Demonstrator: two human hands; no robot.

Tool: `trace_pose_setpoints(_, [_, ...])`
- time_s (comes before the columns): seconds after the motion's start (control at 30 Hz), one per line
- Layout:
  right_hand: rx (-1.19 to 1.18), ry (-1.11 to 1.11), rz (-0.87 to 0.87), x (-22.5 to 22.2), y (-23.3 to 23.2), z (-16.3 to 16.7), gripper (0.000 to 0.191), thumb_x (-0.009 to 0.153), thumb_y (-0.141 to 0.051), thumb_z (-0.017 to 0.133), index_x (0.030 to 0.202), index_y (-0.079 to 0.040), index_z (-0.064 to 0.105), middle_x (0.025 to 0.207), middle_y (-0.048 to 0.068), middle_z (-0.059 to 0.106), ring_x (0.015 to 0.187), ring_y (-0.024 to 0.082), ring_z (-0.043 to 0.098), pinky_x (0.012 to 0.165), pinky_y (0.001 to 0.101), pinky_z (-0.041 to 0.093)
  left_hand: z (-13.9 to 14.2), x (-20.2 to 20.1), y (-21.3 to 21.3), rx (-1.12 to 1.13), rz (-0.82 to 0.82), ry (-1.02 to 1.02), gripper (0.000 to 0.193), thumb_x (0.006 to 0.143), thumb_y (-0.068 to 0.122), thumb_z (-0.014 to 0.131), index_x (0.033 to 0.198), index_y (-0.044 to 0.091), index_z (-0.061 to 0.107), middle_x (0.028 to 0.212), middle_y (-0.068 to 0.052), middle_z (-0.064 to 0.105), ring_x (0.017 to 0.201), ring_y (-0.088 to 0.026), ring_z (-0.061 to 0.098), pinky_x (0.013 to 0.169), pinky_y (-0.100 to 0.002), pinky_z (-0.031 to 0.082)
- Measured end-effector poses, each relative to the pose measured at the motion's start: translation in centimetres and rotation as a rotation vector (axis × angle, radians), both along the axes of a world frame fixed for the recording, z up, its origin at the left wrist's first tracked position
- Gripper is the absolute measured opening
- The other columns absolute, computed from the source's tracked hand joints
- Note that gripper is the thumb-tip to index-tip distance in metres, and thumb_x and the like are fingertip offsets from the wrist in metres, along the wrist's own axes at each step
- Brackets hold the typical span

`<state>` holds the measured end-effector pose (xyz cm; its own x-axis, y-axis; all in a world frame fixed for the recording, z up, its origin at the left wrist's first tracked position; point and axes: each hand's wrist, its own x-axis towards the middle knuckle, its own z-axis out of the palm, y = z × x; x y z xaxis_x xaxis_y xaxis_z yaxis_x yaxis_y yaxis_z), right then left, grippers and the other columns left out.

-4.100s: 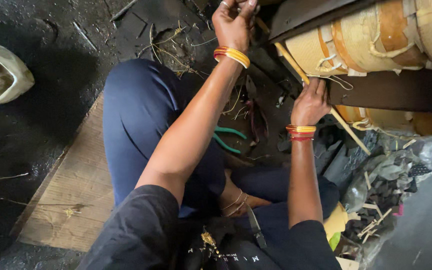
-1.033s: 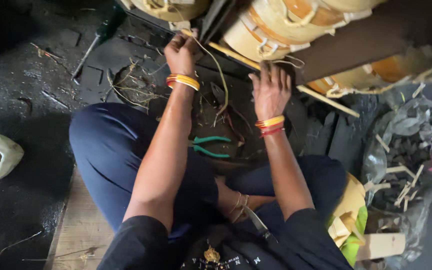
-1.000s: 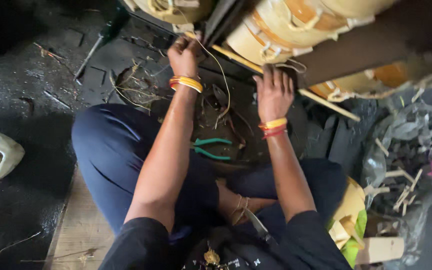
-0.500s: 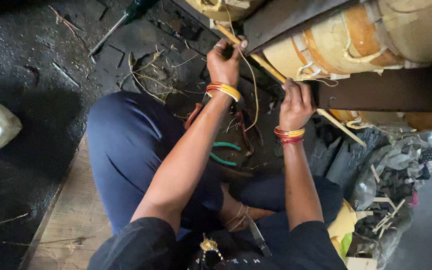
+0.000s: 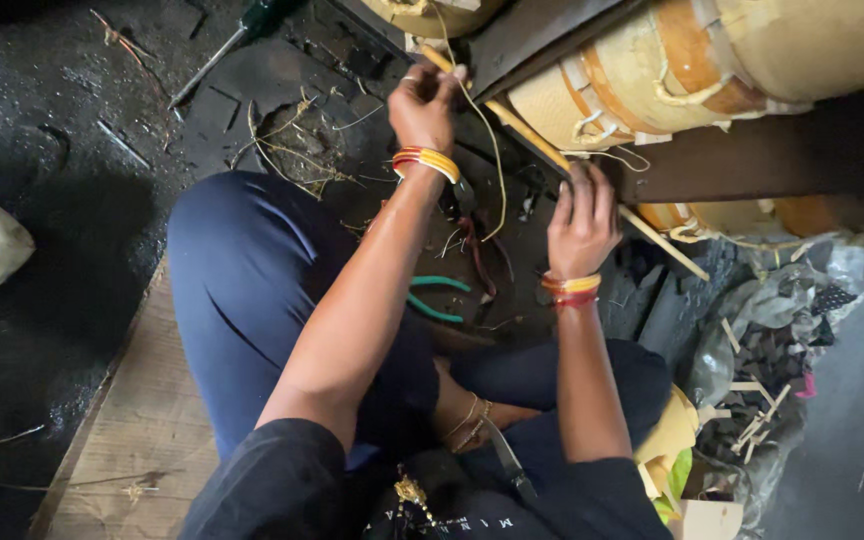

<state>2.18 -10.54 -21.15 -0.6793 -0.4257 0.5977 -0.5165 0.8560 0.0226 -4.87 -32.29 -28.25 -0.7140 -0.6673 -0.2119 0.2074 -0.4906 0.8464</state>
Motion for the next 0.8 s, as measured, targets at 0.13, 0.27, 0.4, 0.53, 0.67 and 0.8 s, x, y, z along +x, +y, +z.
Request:
trace_pose_setpoints(0.13, [-0.006,-0.051,0.021,3.5,0.6,0.7,0.022,0.101,-0.005,0.066,0.123,-0.006,0.070,0.126,0.014,0.064,0.112,0.036,0.066,0.095,0.0456,0.055,1.3,0.9,-0.6,0.025,0.126,-0.033,0.024,0.077,0.000,0.084,0.095,0.001,0.069,0.076,0.002,0.062,0.067,-0.006,0.054,0.060,-0.023,0.046])
trace_pose_setpoints(0.27, [0.036,-0.138,0.036,7.2,2.5,0.5,0.022,0.099,-0.004,0.066,0.120,-0.007,0.071,0.127,0.012,0.063,0.111,0.034,0.066,0.094,0.0442,0.056,3.0,2.2,-0.8,-0.037,0.253,-0.052,0.026,0.077,0.000,0.082,0.098,0.002,0.067,0.078,0.002,0.065,0.067,-0.005,0.059,0.063,-0.022,0.052])
trace_pose_setpoints(0.4, [0.014,-0.272,0.046,10.3,4.6,-0.4,0.025,0.096,-0.002,0.065,0.119,-0.007,0.073,0.126,0.012,0.063,0.105,0.030,0.068,0.088,0.0399,0.058,3.9,2.0,-1.4,0.179,0.117,0.080,0.014,0.097,0.011,0.072,0.093,-0.003,0.074,0.074,-0.003,0.070,0.063,-0.008,0.057,0.059,-0.025,0.043])
trace_pose_setpoints(0.53, [-0.011,-0.317,0.010,11.6,5.6,-1.1,0.021,0.098,-0.002,0.065,0.117,-0.006,0.072,0.127,0.012,0.064,0.101,0.025,0.070,0.083,0.0376,0.059,3.9,1.8,-1.8,-0.045,0.117,0.085,0.011,0.088,0.006,0.081,0.092,-0.002,0.075,0.079,-0.001,0.072,0.071,-0.005,0.062,0.068,-0.022,0.052])
trace_pose_setpoints(0.67, [-0.057,-0.331,0.013,11.5,5.6,-1.4,0.021,0.098,-0.001,0.064,0.116,-0.006,0.072,0.126,0.011,0.063,0.104,0.026,0.069,0.085,0.0368,0.059,4.1,1.6,-1.8,-0.135,0.129,0.110,0.012,0.085,0.004,0.082,0.091,-0.002,0.074,0.080,-0.001,0.073,0.073,-0.006,0.063,0.070,-0.023,0.053])
trace_pose_setpoints(0.8, [-0.044,-0.334,0.025,11.0,5.2,-1.8,0.022,0.096,-0.001,0.065,0.116,-0.006,0.073,0.126,0.011,0.064,0.107,0.029,0.068,0.085,0.0387,0.057,4.2,1.1,-2.1,-0.274,0.131,-0.061,0.011,0.083,0.005,0.081,0.089,0.000,0.074,0.079,-0.002,0.078,0.074,-0.006,0.071,0.073,-0.023,0.057])
